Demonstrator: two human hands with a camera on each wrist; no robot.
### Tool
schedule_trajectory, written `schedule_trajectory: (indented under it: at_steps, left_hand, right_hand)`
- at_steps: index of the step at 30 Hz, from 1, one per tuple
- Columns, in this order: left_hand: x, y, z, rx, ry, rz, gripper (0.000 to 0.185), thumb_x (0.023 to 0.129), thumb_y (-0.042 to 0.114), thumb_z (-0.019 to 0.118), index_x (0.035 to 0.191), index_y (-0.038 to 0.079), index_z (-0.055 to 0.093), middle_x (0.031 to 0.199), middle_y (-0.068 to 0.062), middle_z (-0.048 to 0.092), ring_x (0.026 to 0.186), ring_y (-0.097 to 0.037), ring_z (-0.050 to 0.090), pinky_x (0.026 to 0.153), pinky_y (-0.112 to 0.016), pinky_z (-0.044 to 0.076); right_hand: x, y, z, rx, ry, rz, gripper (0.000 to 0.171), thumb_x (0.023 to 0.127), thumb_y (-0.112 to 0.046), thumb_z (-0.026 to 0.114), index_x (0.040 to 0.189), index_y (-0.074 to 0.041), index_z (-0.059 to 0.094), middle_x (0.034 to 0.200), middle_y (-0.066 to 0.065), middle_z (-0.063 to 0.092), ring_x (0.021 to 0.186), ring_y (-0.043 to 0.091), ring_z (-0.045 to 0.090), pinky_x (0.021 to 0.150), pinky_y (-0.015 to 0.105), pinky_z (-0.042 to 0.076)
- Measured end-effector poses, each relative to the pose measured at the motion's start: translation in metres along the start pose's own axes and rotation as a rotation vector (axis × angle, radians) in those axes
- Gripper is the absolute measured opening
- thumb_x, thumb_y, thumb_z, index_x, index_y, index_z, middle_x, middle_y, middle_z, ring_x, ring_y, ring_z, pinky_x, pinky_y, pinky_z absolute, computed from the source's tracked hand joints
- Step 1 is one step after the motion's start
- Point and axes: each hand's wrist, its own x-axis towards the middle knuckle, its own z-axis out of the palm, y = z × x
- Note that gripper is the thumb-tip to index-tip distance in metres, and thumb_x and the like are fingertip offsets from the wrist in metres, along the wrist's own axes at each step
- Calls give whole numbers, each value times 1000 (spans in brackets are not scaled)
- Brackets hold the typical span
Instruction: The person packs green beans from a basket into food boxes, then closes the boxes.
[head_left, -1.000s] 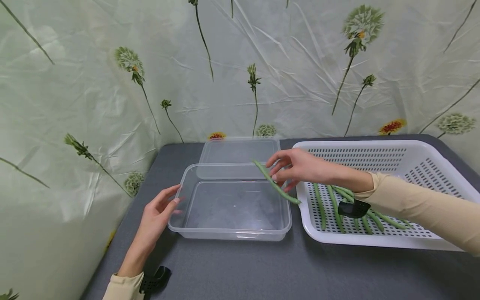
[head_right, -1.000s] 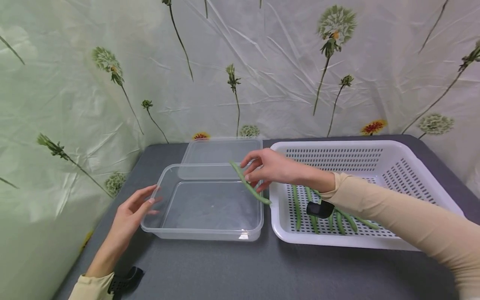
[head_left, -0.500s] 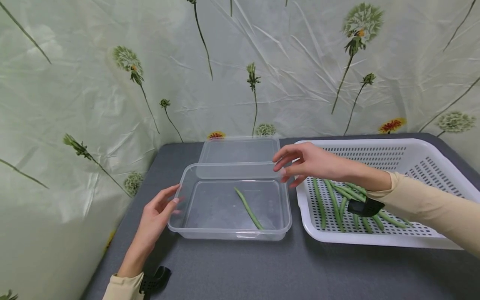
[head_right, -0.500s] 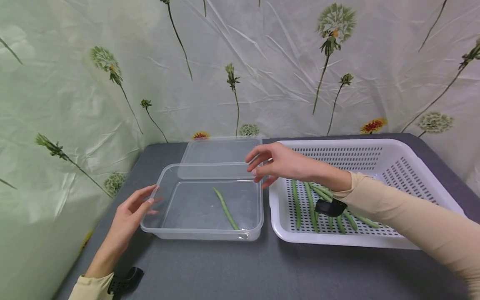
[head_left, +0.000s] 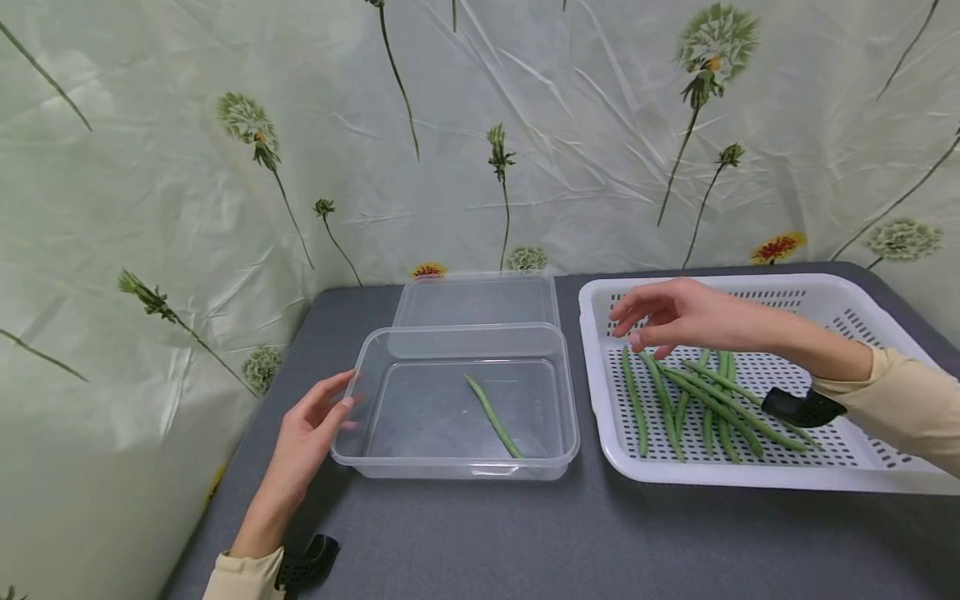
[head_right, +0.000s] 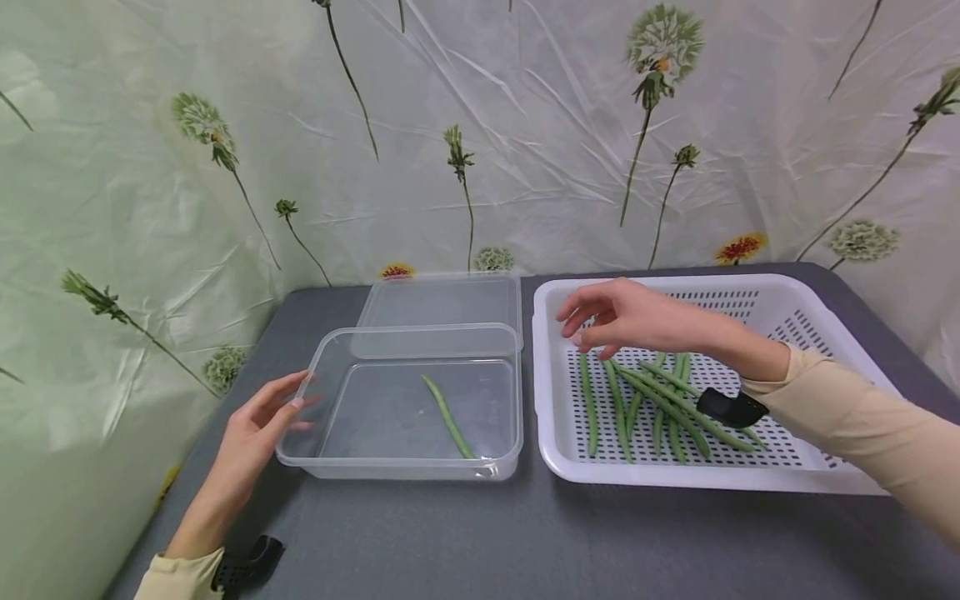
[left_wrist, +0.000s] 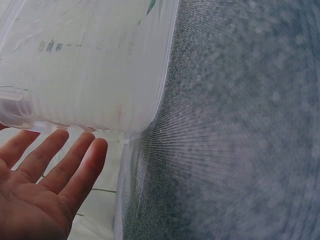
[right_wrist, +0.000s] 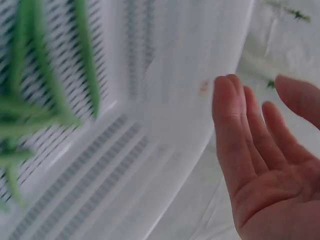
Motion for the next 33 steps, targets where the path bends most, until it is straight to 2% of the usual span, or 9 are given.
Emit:
schedule_trajectory:
  at_steps: [5,10,14,20,24,33]
  left_hand:
    - [0,0,0,-4,-1,11,41,104,20,54,144,10,50,144,-12,49,115,-10,60,79,-30,56]
    - [-1,-1,0,-4,-6,17,42,104,21,54,144,10,49,144,-12,49,115,-11,60,79,-29,55]
    - [-1,0,0,1,-5,7,42,104,21,54,144,10,49,144,-12,48,115,-11,60,79,-29,55]
    - [-1,1,1,8,0,1,42,103,22,54,144,11,49,144,-11,49,116,-13,60,79,-29,55]
    - [-1,1,1,6,0,-4,43,103,22,55,144,11,49,144,-11,49,115,-11,60,79,-29,55]
    - [-1,1,0,7,-4,-11,43,103,23,55,144,13,49,145,-10,49,116,-11,60,79,-29,55]
  right_hand:
    - [-13,22,-13,-78,14,7,34,95,-9,66,127,0,57,115,13,65,96,25,67,70,38,58]
    - [-21,41,-22,-106,18,30,34,94,-5,66,126,3,56,112,13,64,91,19,66,67,37,58]
    - [-24,59,-28,-127,-6,68,36,92,-4,68,126,5,57,114,16,64,89,22,66,65,36,57]
    - [-28,81,-35,-105,-88,147,40,92,-3,66,130,7,54,122,22,59,101,31,64,67,38,57]
    - [-30,94,-37,-68,-132,199,43,93,-3,64,133,8,51,124,21,57,106,31,61,70,39,57]
    - [-30,111,-34,-57,-155,246,47,89,-1,68,133,5,52,114,16,58,93,27,61,66,39,57]
